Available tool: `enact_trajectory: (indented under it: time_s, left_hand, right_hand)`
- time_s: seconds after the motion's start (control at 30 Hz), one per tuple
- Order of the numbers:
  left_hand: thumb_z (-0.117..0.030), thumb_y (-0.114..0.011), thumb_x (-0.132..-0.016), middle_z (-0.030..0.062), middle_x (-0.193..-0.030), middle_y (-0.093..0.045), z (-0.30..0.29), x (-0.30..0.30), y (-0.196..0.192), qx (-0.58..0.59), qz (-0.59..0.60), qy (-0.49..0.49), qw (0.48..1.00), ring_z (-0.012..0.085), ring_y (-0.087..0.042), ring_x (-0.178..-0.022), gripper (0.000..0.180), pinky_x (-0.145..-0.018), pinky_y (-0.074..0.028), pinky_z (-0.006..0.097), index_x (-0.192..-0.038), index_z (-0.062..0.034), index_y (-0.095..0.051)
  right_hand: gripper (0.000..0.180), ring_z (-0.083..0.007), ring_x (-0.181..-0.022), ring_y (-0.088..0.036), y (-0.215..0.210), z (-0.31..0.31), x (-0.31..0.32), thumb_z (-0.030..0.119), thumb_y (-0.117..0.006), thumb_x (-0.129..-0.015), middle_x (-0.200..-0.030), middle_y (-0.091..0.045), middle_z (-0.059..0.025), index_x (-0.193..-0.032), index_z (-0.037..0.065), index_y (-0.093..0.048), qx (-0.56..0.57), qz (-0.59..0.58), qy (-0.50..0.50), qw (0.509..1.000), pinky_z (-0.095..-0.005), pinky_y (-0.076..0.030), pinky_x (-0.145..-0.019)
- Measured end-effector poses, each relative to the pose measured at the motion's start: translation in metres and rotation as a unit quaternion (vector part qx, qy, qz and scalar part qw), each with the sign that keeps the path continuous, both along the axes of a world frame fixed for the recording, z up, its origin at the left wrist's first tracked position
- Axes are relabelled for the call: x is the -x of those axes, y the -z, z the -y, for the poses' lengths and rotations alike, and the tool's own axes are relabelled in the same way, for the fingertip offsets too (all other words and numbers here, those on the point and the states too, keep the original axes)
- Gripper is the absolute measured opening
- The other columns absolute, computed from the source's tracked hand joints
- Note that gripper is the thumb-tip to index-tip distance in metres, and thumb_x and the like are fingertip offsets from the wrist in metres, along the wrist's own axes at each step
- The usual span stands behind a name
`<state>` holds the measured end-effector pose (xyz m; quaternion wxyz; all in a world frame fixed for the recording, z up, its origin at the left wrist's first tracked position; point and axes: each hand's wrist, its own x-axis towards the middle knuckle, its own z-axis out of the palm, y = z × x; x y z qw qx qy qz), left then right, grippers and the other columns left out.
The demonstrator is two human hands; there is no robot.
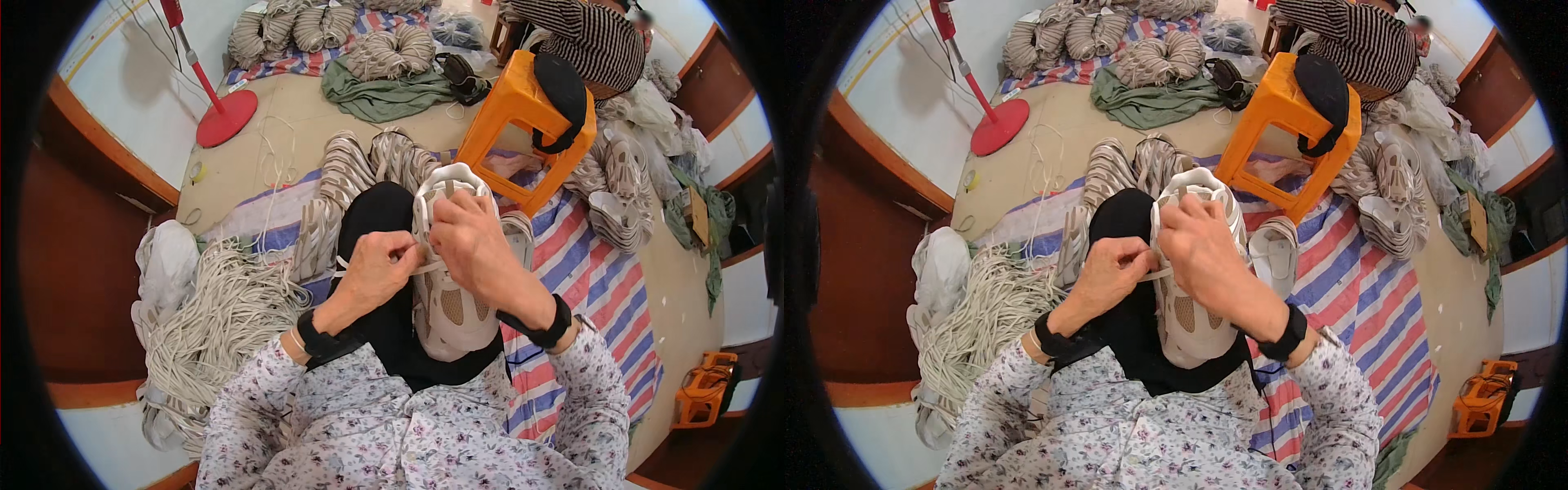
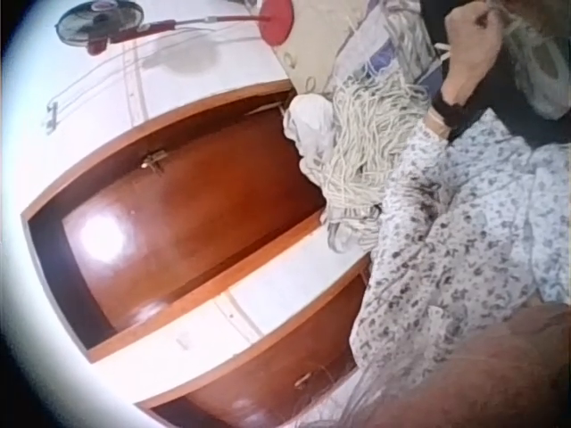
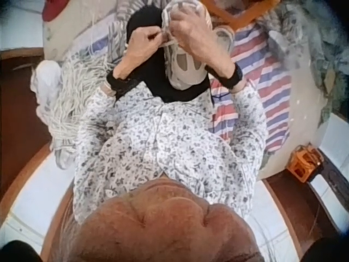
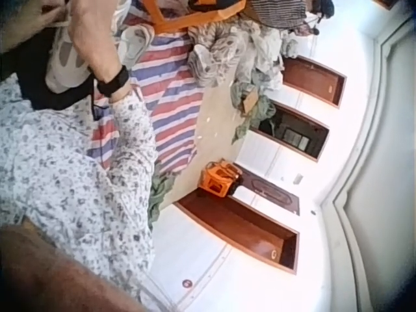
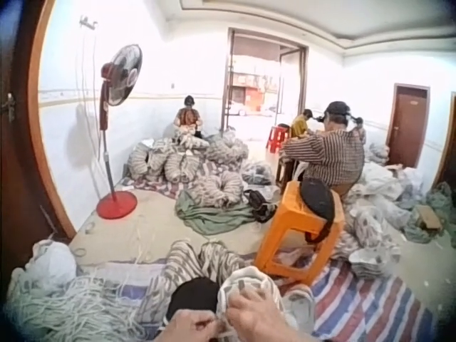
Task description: The recorder is lacing pairs of beige and white Reebok sneakers while sitting on the floor of a workshop.
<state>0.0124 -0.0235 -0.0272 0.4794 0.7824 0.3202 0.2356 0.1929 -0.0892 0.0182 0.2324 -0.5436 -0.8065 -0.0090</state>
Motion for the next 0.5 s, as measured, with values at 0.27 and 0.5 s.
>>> enact_trajectory:
  time_s: [0.27,0.5]
  left_hand:
    - [-0.006,-0.064,-0.088,0.0028,-0.061,-0.057,-0.007,-0.034,-0.037,-0.087,0.114,-0.029,0.989,0.0050,-0.048,-0.055,0.011,-0.050,-0.038,0.025,-0.092,0.0012,-0.071]
    - [-0.007,-0.062,-0.083,0.0163,-0.064,-0.061,-0.001,-0.063,-0.037,-0.214,0.042,0.034,0.975,0.0290,-0.062,-0.057,0.014,-0.055,-0.047,0.038,-0.091,-0.0028,-0.072]
  right_hand:
    - [0.012,-0.0270,-0.081,-0.058,-0.063,0.053,-0.035,-0.005,-0.064,-0.078,-0.086,-0.056,-0.0108,-0.086,0.002,-0.058,-0.114,0.008,0.210,0.971,-0.0353,-0.044,-0.071]
    - [0.003,-0.0047,-0.066,-0.057,0.004,0.071,-0.022,-0.003,-0.060,-0.092,-0.077,-0.061,0.0007,-0.092,0.000,-0.061,0.013,-0.477,0.218,0.851,-0.0213,-0.047,-0.060]
